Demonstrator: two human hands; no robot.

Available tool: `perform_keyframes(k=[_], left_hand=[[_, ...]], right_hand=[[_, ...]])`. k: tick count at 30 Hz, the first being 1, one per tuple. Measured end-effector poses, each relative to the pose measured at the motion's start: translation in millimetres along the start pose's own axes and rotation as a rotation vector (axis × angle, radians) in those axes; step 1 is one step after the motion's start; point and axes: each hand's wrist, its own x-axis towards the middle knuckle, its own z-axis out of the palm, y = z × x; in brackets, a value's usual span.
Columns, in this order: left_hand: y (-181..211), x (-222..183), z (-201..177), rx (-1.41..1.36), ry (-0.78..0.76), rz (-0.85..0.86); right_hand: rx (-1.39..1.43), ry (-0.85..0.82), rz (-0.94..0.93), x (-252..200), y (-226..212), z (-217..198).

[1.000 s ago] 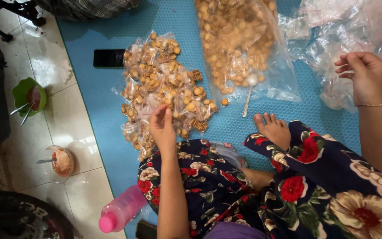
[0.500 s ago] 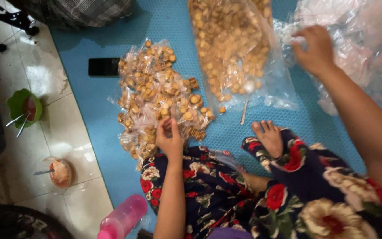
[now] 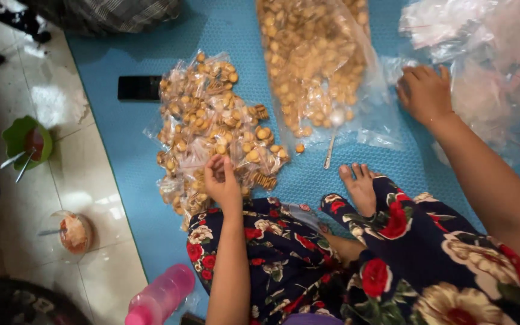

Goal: Packaging small snack balls into individual plastic bags using a spoon while sitting on the floor.

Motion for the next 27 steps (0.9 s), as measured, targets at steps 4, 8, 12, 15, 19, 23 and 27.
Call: perform_keyframes(k=[4, 8, 12, 15, 19, 23, 27], left_hand=[[2, 5, 17, -0.097, 0.027, 0.015], [1, -1, 25, -0.163, -0.025, 0.022], [11, -10, 23, -0.146, -0.125, 0.034], [-3, -12, 24, -0.18, -0.139, 0.044], [38, -29, 28, -0.153, -0.135, 0.061], [105, -56, 39, -0.064, -0.313, -0.04], [110, -88, 61, -0.153, -0.728, 0.046]], right_hand=[[0.203, 0.004, 0.135, -20, 21, -18], [0.606, 0.225, 0.333, -22, 43, -43], [0.886, 0.201, 0.494, -17, 57, -69], [0.815, 0.288, 0.493, -19, 70, -70], [0.902, 0.42, 0.546, -4, 55, -97], [1.308, 0.299, 0.395, 30, -15, -178], [1.227, 0.0, 0.593, 75, -132, -295]])
